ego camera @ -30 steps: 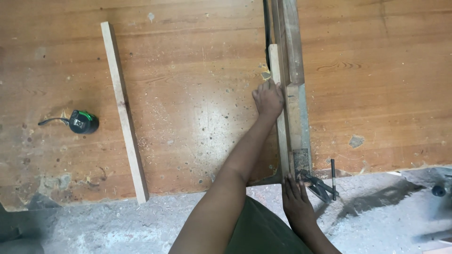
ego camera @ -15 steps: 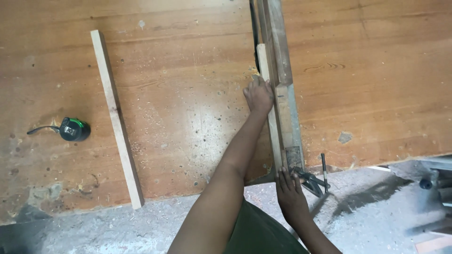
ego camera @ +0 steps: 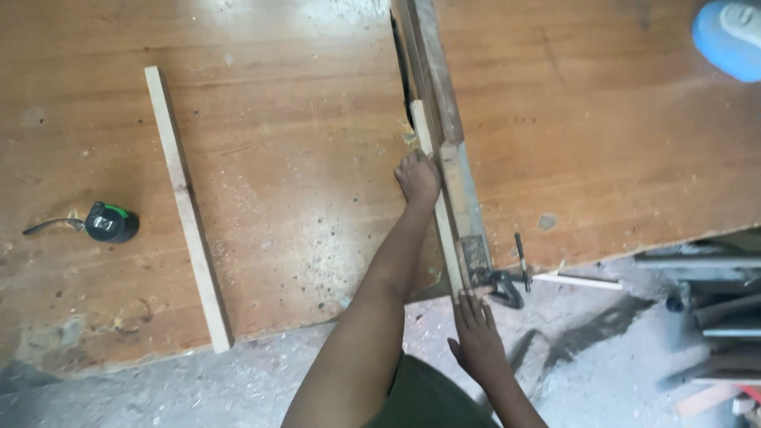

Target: The person uses a table saw to cut thin wooden strips into smaller pieces. They measure the wood with a tape measure and a ruler, then guide the strips through the saw blade to make precise cuts.

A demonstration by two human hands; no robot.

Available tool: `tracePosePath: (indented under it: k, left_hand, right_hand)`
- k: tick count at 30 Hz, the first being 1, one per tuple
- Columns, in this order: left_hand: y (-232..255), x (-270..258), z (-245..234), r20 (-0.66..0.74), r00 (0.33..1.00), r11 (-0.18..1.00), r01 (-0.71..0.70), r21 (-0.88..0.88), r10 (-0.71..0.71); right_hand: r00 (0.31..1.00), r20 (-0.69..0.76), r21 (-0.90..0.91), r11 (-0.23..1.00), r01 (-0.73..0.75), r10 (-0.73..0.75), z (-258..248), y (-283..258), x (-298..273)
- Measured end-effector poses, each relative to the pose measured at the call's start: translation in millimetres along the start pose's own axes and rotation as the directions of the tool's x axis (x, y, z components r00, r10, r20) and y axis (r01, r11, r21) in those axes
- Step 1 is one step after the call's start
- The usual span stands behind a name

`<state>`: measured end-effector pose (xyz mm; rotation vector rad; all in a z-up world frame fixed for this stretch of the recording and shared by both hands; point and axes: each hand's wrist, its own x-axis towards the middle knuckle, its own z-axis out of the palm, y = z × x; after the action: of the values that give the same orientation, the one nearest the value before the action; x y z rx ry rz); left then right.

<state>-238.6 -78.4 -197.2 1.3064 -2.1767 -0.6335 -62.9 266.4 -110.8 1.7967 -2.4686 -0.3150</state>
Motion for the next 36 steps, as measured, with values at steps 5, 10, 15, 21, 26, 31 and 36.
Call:
tracePosePath:
  k: [5,10,15,21,26,31,36]
  left_hand:
    - [0,-55,-30,0.093,0.996,1.0,0.012,0.005,-0.013]
    - [5,-114,-103,0.072,0.997,0.955,0.048,-0.293,-0.028]
    - [-9,-169,-241,0.529,0.848,0.564,0.436,-0.702,0.003]
    - [-127,-184,-244,0.292,0.956,0.754,0.218,-0.619,-0.037]
    - [-210,-128,-397,0.075,0.952,0.898,0.306,-0.316,-0.297]
    - [-375,-6,-406,-0.221,0.952,0.859,0.289,0.422,-0.212]
    - [-410,58,-453,-0.062,0.807,0.755,0.573,0.319,-0.587]
  right_hand:
    - [0.95,0.053,0.34,0.888,-0.308,0.309,2,-28,-42]
    - [0.623,0.555,0.581,0.279,-0.765,0.551,-57,-60,-52]
    - [0.395,0.708,0.395,0.135,-0.909,0.585,-49,-71,-97]
    - [0.779,0.34,0.604,0.512,-0.61,0.527,-18,-83,-124]
    - [0.939,0.261,0.649,0.679,-0.344,0.226,-43,-97,-44]
    - [0.91,0.339,0.603,0.688,-0.404,0.238,-50,-114,10]
    - [0.928,0.223,0.547,0.75,-0.373,0.299,-45,-117,48]
